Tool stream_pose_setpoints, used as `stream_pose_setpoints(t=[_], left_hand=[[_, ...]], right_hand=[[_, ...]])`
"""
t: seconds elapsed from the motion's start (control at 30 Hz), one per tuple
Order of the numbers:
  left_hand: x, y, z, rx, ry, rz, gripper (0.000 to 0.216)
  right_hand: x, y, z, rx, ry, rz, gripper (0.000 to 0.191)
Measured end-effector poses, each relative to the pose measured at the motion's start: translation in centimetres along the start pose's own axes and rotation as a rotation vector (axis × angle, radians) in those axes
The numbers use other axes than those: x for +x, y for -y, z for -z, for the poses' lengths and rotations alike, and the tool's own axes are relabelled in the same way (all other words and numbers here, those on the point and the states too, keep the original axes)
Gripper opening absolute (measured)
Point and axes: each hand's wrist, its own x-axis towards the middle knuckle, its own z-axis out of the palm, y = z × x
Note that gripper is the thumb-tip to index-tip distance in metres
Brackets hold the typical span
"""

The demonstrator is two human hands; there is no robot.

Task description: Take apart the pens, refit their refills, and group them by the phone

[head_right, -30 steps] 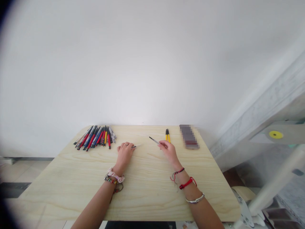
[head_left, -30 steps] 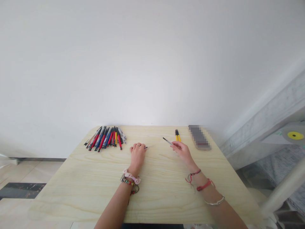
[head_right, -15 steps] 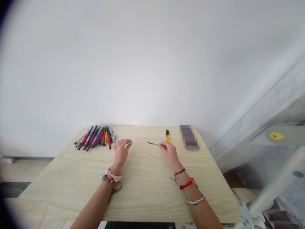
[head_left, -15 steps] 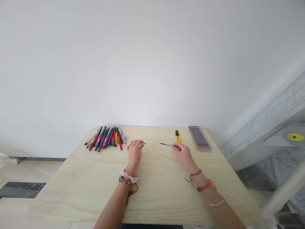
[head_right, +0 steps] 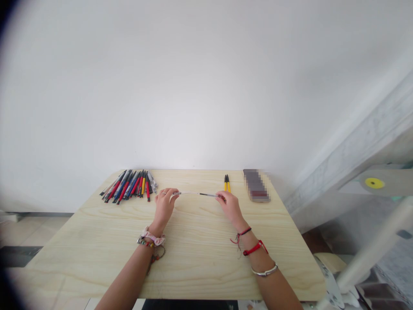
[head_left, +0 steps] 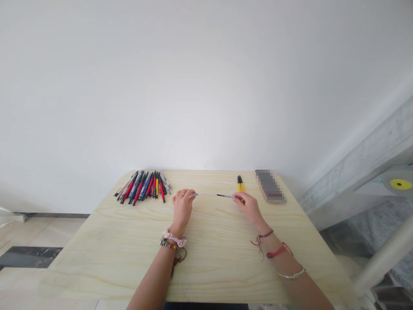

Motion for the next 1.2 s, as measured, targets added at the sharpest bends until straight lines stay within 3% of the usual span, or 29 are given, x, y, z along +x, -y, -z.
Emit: stream_pose_setpoints(t=[0.57,1.0,1.2], left_hand=[[-0.01,-0.02,-0.08,0.011,-0.001,0.005,0.011],[-0.07,-0.31,-0.57,-0.078,0.147,-0.175,0.015],[-0.06,-0.22,-0.67,-0.099,0.179,-0.194,0.017]], right_hand=[[0.03,0.21,0.04,0.022,0.001,-0.002,0.014],[-0.27,0.69,-0.45,-0.023,0.066,0.070,0.011],[-0.33,0.77,-0.48,-0.021,0.080,0.086,0.010]])
